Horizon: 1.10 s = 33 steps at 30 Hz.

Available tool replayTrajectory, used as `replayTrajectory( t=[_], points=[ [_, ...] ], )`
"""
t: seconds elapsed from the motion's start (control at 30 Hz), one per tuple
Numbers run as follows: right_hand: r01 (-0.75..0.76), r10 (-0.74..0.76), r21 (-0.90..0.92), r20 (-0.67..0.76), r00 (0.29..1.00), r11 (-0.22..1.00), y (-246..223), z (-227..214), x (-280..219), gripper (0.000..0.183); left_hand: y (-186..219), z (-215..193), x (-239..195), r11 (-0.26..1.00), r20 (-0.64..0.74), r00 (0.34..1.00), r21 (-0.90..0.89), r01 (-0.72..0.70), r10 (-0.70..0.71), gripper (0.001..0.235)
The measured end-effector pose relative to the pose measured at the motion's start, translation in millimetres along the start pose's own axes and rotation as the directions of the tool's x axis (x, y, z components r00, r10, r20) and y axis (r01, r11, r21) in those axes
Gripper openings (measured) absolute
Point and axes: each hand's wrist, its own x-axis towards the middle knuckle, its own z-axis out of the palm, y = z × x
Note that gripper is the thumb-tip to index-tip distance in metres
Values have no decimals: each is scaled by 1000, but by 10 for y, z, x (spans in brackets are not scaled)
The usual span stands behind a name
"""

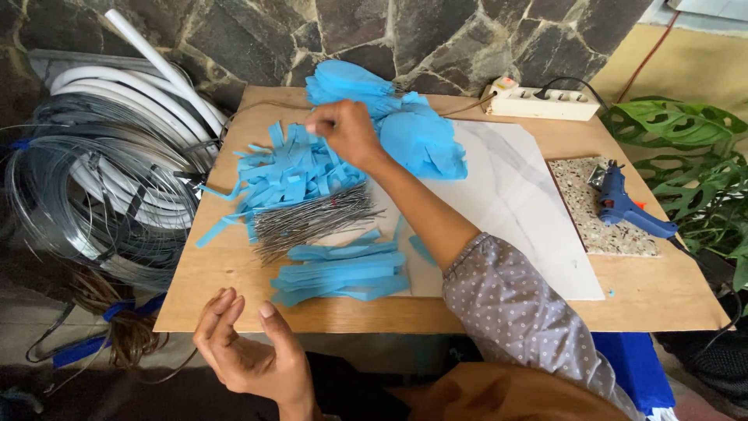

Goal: Cutting thin strips of blue fabric with scissors and folding them on a work table

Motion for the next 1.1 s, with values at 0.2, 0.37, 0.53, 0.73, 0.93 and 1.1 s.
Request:
replayTrajectory(
  t=[0.2,0.37,0.53,0.73,0.93,1.1],
  points=[
    [-165,237,339,-183,954,926,-328,-185,101,5,87,46,-110,979,66,990,-158,131,-122,15],
    [-74,163,344,-236,958,936,-859,-532,-62,9,302,22,-142,839,376,848,-254,482,-373,12],
    [-39,10,-212,-134,991,976,-1928,-1211,-982,20,471,128,-311,344,847,437,-330,879,-304,37],
    [-411,440,-164,228,869,897,-1945,-1547,-3383,32,949,331,-548,334,941,338,-312,890,-20,41],
    [138,-274,-610,-135,952,781,-2772,-1784,-3212,4,1421,461,-1079,406,990,99,-48,913,-104,20],
    [23,-172,-620,-181,968,784,-2754,-1922,-3791,7,1715,561,-1469,418,995,64,-23,908,-82,18]
  ],
)
